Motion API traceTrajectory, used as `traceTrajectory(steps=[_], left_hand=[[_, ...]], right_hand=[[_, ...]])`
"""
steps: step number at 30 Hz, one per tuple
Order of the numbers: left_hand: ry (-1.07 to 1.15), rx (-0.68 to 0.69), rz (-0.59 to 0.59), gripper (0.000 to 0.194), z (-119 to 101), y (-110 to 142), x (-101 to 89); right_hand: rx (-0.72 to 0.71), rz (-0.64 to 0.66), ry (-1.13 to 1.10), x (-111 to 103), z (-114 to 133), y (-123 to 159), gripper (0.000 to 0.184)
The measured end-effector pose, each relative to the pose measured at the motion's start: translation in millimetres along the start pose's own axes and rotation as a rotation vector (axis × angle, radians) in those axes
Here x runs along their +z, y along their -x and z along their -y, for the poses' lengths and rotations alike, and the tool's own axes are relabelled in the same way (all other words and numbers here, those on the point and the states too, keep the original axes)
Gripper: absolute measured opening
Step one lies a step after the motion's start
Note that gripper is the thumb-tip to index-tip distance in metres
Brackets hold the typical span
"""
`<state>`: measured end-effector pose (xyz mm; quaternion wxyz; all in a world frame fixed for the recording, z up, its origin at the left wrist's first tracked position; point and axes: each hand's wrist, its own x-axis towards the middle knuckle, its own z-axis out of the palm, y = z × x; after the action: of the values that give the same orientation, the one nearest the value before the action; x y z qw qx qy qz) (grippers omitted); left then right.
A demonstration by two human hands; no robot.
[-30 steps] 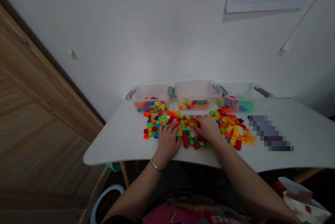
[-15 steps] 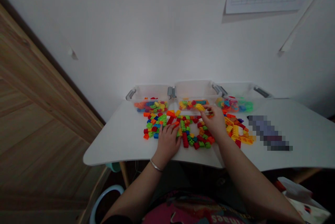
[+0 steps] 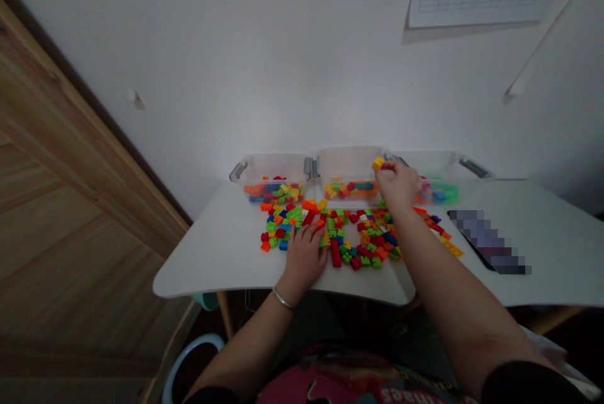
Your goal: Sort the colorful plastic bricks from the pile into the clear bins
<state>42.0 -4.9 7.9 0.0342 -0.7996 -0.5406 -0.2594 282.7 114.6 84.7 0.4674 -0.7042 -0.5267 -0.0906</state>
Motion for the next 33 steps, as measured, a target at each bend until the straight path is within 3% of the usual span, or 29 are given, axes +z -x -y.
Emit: traceTrajectory(steps=[7,23,30,33], left_hand=[[-0.005,0.008,-0.007,0.04,3.1,0.9,2.3],[0.001,0.005,-0.009,0.041,3.4,1.5,3.9],[-0.002,0.003,-0.012,0.04,2.6,1.3,3.6],[-0.004,0.006,-0.009,0.041,2.6,1.1,3.8]], right_hand=[[-0.067,0.028,0.095,3.7,5.1,-8.6,0.027],[-0.084,0.119,0.039,-2.2,1.8,-4.5,0.031],[-0.221,0.075,-0.158,-11.0,5.8,5.0,0.03],[-0.244,0.159,-0.234,-18.3,7.9,14.6,0.029]])
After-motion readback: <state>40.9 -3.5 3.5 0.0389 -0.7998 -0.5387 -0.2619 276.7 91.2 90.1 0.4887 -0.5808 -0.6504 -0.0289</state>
